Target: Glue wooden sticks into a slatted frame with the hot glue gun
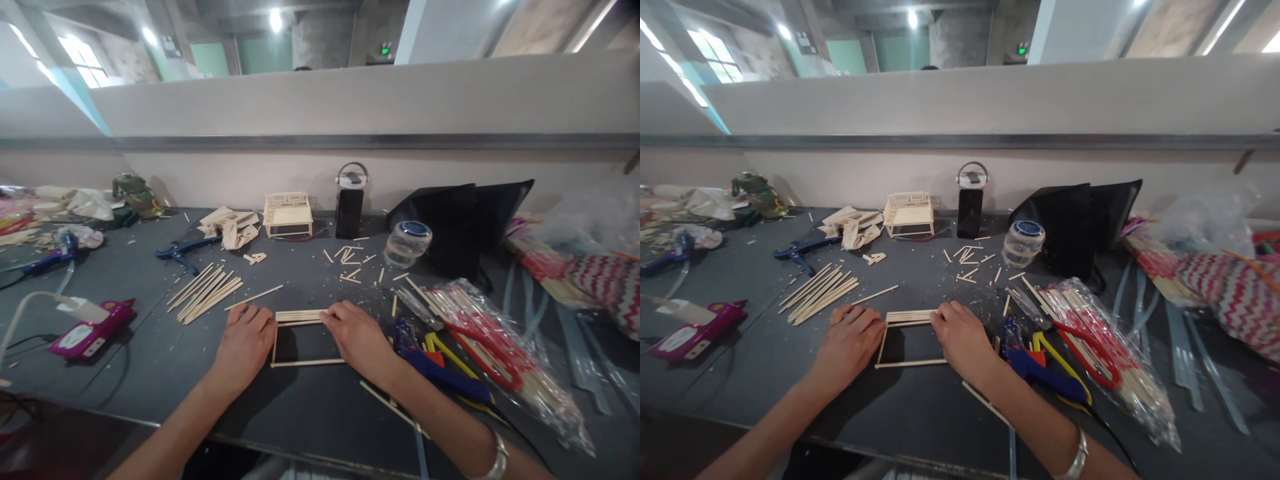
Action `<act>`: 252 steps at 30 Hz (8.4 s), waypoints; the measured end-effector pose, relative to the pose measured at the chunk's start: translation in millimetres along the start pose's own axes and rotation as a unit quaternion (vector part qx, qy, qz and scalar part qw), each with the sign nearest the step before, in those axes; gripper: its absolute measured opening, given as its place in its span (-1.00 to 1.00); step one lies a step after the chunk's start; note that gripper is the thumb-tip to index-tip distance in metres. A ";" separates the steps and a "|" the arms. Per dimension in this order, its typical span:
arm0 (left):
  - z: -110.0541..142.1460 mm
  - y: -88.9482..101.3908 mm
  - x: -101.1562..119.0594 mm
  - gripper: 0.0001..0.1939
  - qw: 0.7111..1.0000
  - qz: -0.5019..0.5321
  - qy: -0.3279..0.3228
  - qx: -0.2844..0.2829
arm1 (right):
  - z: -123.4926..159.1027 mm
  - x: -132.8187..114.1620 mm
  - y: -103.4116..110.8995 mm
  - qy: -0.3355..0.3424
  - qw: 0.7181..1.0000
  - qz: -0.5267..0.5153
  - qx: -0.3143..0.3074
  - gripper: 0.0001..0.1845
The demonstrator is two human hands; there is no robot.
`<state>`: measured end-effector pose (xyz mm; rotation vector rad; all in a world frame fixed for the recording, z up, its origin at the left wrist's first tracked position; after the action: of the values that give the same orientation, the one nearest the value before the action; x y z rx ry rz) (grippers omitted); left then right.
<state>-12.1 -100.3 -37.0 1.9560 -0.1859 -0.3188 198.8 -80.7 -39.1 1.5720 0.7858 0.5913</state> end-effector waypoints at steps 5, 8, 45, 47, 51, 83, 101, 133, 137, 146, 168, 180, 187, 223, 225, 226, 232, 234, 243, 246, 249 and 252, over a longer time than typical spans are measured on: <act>-0.2 1.7 -0.4 -0.81 1.000 -0.001 -0.003 0.001 | -0.4 -1.1 1.1 -0.003 1.000 -0.005 -0.016 -0.67; -0.8 3.6 -1.8 -0.81 1.000 0.004 -0.007 0.009 | -1.0 -1.0 2.2 -0.006 1.000 -0.011 -0.025 -0.69; -47.3 -26.2 -15.9 -0.90 0.902 0.386 0.068 -0.182 | 3.0 5.3 -6.3 0.012 0.999 -0.021 0.045 -0.74; -51.0 -26.7 -17.2 -0.86 0.887 0.410 0.042 -0.209 | 2.8 6.2 -6.3 0.011 0.998 -0.024 0.051 -0.74; -59.4 -29.5 -19.3 -0.79 0.871 0.424 0.010 -0.248 | 2.1 7.7 -6.8 0.008 0.998 -0.028 0.057 -0.77; -74.8 -46.6 -21.9 -0.82 0.803 0.493 0.000 -0.334 | -4.2 12.5 -0.1 0.037 0.997 -0.034 0.054 -0.85; -71.9 -43.6 -21.4 -0.82 0.813 0.489 -0.014 -0.314 | -3.9 13.7 -5.8 0.025 0.998 -0.031 0.053 -0.83; 14.4 9.0 1.9 -0.66 0.890 0.382 0.247 0.015 | 32.4 1.4 51.0 -0.072 0.985 -0.109 0.112 -0.77; 14.8 18.7 2.6 -0.66 0.872 0.399 0.282 0.020 | 58.5 -8.3 62.9 -0.088 0.971 -0.126 0.182 -0.72; 39.6 56.6 46.6 -0.81 0.859 0.486 0.157 -0.033 | 83.4 -71.2 51.0 -0.085 0.920 -0.313 0.218 -0.85; -35.8 -13.7 -6.6 -0.78 0.952 0.286 0.102 -0.042 | 18.9 25.3 20.9 -0.185 0.981 -0.057 0.011 -0.74; 8.7 -9.8 -8.1 -0.73 0.919 0.299 0.242 -0.084 | 20.4 19.3 6.9 -0.181 0.980 -0.078 0.004 -0.70; 8.1 -14.0 -5.8 -0.76 0.907 0.322 0.258 -0.085 | 19.8 18.9 3.9 -0.191 0.978 -0.083 0.003 -0.71; 5.3 -18.8 -5.4 -0.79 0.899 0.332 0.268 -0.096 | 12.9 12.8 -0.5 -0.215 0.972 -0.089 0.014 -0.70; 5.2 -19.2 -5.6 -0.78 0.902 0.329 0.263 -0.092 | 13.9 14.8 -1.2 -0.226 0.969 -0.093 0.019 -0.71; 5.2 -19.4 -5.7 -0.78 0.904 0.329 0.260 -0.089 | 14.5 15.9 -1.6 -0.232 0.968 -0.093 0.023 -0.72; 6.2 -21.0 -7.1 -0.76 0.907 0.322 0.261 -0.073 | 17.5 21.3 -1.9 -0.256 0.962 -0.085 0.032 -0.72; 6.7 -21.2 -7.8 -0.75 0.905 0.325 0.265 -0.067 | 18.6 22.3 -0.7 -0.256 0.963 -0.082 0.033 -0.72; 6.9 -20.4 -5.9 -0.74 0.910 0.316 0.255 -0.084 | 18.9 18.9 5.3 -0.263 0.962 -0.057 0.038 -0.80; 7.4 -20.8 -5.9 -0.73 0.911 0.315 0.255 -0.082 | 19.4 18.5 8.1 -0.266 0.962 -0.049 0.040 -0.79; 7.8 -21.4 -6.3 -0.73 0.910 0.319 0.254 -0.081 | 22.6 21.4 9.3 -0.268 0.962 -0.044 0.040 -0.78; 7.7 -22.2 -6.2 -0.73 0.908 0.323 0.252 -0.084 | 25.2 23.4 8.0 -0.255 0.965 -0.049 0.033 -0.77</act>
<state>-20.7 -96.6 -59.4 1.6316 -0.4323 0.5846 234.0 -79.3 -36.4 1.6381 0.4880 0.0738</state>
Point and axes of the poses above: each hand's wrist, its own z-axis away from the middle knuckle, its own y-axis out of the back of the hand, x = y × z, the point moved 2 cm from there along -z, towards the middle knuckle, and after that the axes turned 14 degrees about y, right-handed, at the moved point
